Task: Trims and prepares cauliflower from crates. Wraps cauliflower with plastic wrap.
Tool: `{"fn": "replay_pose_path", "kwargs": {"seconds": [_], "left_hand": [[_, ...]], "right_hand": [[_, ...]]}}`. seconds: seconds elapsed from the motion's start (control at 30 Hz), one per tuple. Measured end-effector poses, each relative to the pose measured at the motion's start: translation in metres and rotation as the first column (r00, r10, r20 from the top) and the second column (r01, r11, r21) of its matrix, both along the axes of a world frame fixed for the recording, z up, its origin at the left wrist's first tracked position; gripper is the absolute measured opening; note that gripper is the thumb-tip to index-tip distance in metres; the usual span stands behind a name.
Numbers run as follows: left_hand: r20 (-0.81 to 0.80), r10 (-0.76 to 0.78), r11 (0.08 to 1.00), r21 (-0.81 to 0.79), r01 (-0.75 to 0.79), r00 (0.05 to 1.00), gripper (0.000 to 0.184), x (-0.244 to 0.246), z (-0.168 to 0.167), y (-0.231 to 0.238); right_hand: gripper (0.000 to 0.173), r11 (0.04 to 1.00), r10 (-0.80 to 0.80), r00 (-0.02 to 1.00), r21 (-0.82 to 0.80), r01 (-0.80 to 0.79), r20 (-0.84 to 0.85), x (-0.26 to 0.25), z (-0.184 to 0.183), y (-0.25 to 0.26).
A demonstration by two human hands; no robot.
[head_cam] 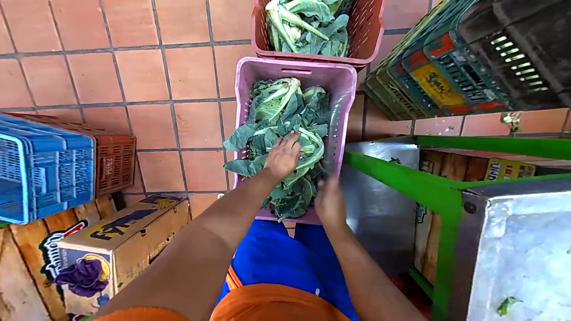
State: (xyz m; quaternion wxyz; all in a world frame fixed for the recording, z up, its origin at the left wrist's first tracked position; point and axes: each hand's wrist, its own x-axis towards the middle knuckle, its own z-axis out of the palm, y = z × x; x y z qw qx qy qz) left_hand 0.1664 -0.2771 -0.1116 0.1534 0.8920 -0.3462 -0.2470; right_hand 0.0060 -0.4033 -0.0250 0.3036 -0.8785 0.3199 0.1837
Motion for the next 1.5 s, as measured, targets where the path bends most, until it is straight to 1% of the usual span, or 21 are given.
{"fn": "replay_pose_path", "kwargs": {"seconds": [0.03, 0.07, 0.13, 0.17, 0.2, 0.23, 0.27, 0.3, 0.33, 0.37, 0.43, 0.47, 0.53, 0.6, 0.73, 0.87, 0.97, 1.1, 1.27, 1.43, 1.5], "left_hand": [[0.008, -0.007, 1.0, -0.012, 0.007, 1.0, 0.038, -0.002, -0.001, 0.001], [0.011, -0.016, 0.999, -0.033, 0.016, 1.0, 0.036, 0.0, -0.002, 0.0], [-0.026, -0.001, 1.0, -0.011, 0.001, 1.0, 0.037, 0.007, -0.002, -0.003], [-0.086, 0.069, 0.997, 0.046, -0.065, 0.994, 0.041, 0.01, 0.003, 0.0], [-0.153, 0.177, 0.98, 0.118, -0.16, 0.972, 0.044, 0.007, 0.01, 0.005], [-0.163, 0.309, 0.945, 0.161, -0.284, 0.937, 0.045, 0.006, 0.015, 0.009], [-0.092, 0.427, 0.899, 0.152, -0.411, 0.9, 0.044, 0.018, 0.016, 0.008], [0.0, 0.493, 0.865, 0.101, -0.491, 0.87, 0.043, 0.032, 0.017, 0.003], [0.055, 0.495, 0.865, 0.06, -0.498, 0.867, 0.045, 0.035, 0.021, -0.003], [0.069, 0.442, 0.894, 0.046, -0.445, 0.895, 0.05, 0.03, 0.029, -0.01], [0.024, 0.216, 0.973, 0.081, -0.217, 0.976, 0.055, 0.019, 0.035, -0.037], [-0.047, 0.122, 0.985, 0.126, -0.116, 0.991, 0.055, 0.011, 0.027, -0.048], [-0.201, 0.052, 0.975, 0.22, -0.007, 0.978, 0.055, -0.006, 0.005, -0.049], [-0.209, 0.045, 0.976, 0.217, 0.001, 0.977, 0.052, -0.01, -0.01, -0.039], [-0.185, 0.044, 0.985, 0.173, -0.011, 0.982, 0.05, -0.013, -0.018, -0.025], [-0.194, 0.059, 0.983, 0.182, -0.023, 0.979, 0.049, -0.012, -0.021, -0.029], [-0.198, 0.068, 0.985, 0.168, -0.035, 0.978, 0.048, -0.012, -0.022, -0.028], [-0.171, 0.014, 0.994, 0.109, 0.005, 0.985, 0.047, -0.014, -0.025, -0.021], [-0.203, 0.034, 0.992, 0.126, -0.008, 0.979, 0.046, -0.017, -0.024, -0.02], [-0.22, 0.041, 0.989, 0.146, -0.009, 0.975, 0.046, -0.019, -0.03, -0.027], [-0.227, 0.038, 0.991, 0.13, -0.009, 0.973, 0.046, -0.015, -0.033, -0.026]], "right_hand": [[0.038, 0.998, 0.025, 0.985, 0.053, -0.016, -0.172, -0.011, -0.015, 0.004], [0.037, 0.996, 0.045, 0.958, 0.083, -0.022, -0.283, -0.016, -0.026, 0.006], [0.038, 0.993, 0.053, 0.934, 0.116, -0.013, -0.354, -0.012, -0.037, 0.003], [0.039, 0.989, 0.054, 0.928, 0.145, 0.0, -0.368, -0.012, -0.038, 0.002], [0.04, 0.985, 0.048, 0.923, 0.174, 0.021, -0.383, -0.021, -0.035, 0.003], [0.04, 0.98, 0.031, 0.923, 0.191, 0.046, -0.383, -0.026, -0.036, 0.002], [0.039, 0.979, 0.013, 0.929, 0.196, 0.064, -0.369, -0.019, -0.041, -0.003], [0.039, 0.977, 0.001, 0.931, 0.198, 0.077, -0.364, -0.012, -0.044, -0.008], [0.039, 0.975, 0.008, 0.919, 0.207, 0.081, -0.395, -0.01, -0.042, -0.009], [0.039, 0.973, 0.016, 0.91, 0.217, 0.081, -0.414, -0.011, -0.039, -0.007], [0.037, 0.969, 0.018, 0.909, 0.23, 0.087, -0.417, -0.005, -0.038, -0.006], [0.037, 0.964, 0.009, 0.907, 0.243, 0.103, -0.42, -0.004, -0.035, -0.006], [0.039, 0.947, -0.013, 0.896, 0.282, 0.153, -0.444, -0.006, -0.023, -0.013], [0.042, 0.931, -0.016, 0.885, 0.315, 0.183, -0.466, -0.015, -0.011, -0.026], [0.041, 0.931, 0.067, 0.866, 0.342, 0.124, -0.496, -0.047, 0.015, -0.029], [0.037, 0.945, 0.119, 0.844, 0.321, 0.065, -0.523, -0.058, 0.022, -0.027], [0.035, 0.945, 0.131, 0.851, 0.325, 0.05, -0.509, -0.055, 0.023, -0.032], [0.037, 0.927, 0.119, 0.842, 0.363, 0.096, -0.525, -0.042, 0.014, -0.038], [0.04, 0.91, 0.12, 0.801, 0.387, 0.148, -0.587, -0.012, 0.028, -0.042], [0.043, 0.935, 0.112, 0.772, 0.33, 0.132, -0.626, 0.007, 0.004, -0.03], [0.044, 0.932, 0.109, 0.766, 0.332, 0.142, -0.634, 0.006, 0.004, -0.022]]}}
